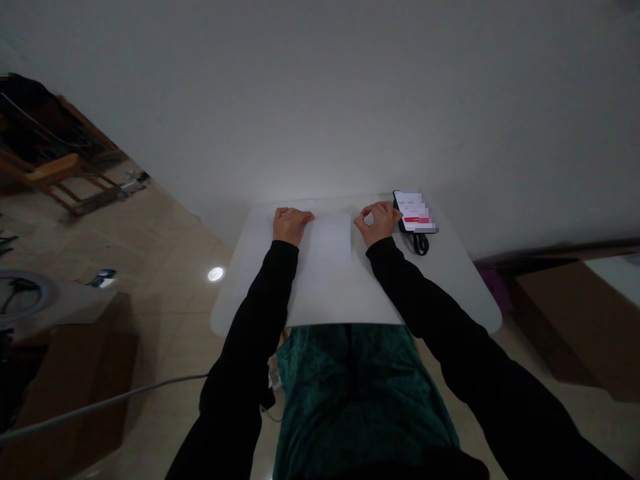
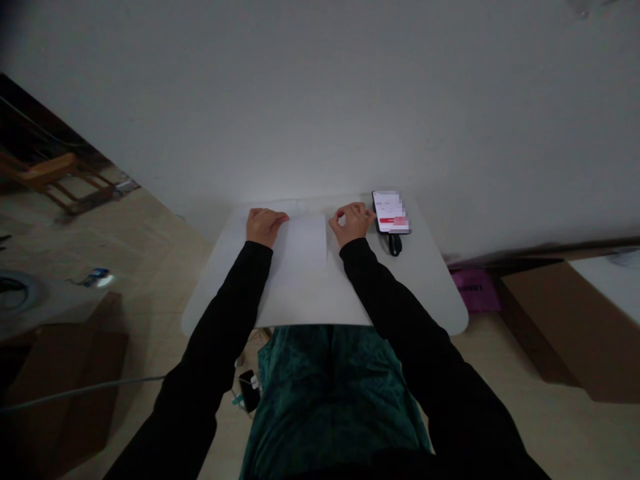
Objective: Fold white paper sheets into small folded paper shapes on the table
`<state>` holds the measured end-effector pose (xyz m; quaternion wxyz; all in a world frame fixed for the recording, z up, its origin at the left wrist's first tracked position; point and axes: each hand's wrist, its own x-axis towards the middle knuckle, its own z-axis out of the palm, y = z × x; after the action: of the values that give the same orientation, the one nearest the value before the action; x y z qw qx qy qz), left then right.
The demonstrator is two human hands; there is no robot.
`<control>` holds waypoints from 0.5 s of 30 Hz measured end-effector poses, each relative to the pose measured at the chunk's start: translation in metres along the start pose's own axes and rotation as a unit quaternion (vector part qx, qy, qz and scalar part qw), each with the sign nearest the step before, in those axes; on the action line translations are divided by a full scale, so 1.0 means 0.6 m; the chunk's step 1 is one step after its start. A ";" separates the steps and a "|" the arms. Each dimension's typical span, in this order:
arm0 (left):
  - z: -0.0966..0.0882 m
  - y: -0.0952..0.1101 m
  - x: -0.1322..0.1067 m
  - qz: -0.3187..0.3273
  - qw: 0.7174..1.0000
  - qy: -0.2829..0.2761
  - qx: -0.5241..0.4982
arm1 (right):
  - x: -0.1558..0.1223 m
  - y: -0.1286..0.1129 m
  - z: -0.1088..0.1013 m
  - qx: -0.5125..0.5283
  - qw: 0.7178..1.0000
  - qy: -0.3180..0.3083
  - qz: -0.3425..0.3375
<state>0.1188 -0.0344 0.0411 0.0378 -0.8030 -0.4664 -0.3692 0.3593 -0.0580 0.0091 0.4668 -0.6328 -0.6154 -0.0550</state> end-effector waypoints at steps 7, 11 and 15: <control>0.012 0.013 -0.012 0.052 0.998 -0.025 -0.008 | -0.014 -0.030 -0.012 0.015 0.989 -0.016 -0.144; 0.032 0.053 -0.015 0.124 0.992 0.019 0.001 | -0.023 -0.049 -0.012 0.016 0.972 -0.048 -0.230; 0.035 0.066 -0.019 0.147 0.988 0.042 0.003 | -0.018 -0.043 -0.011 0.027 0.966 -0.048 -0.251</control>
<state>0.1580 -0.0562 0.0302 0.1131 -0.8465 -0.3425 -0.3916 0.3386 -0.0752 0.0196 0.4249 -0.4469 -0.7776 -0.1229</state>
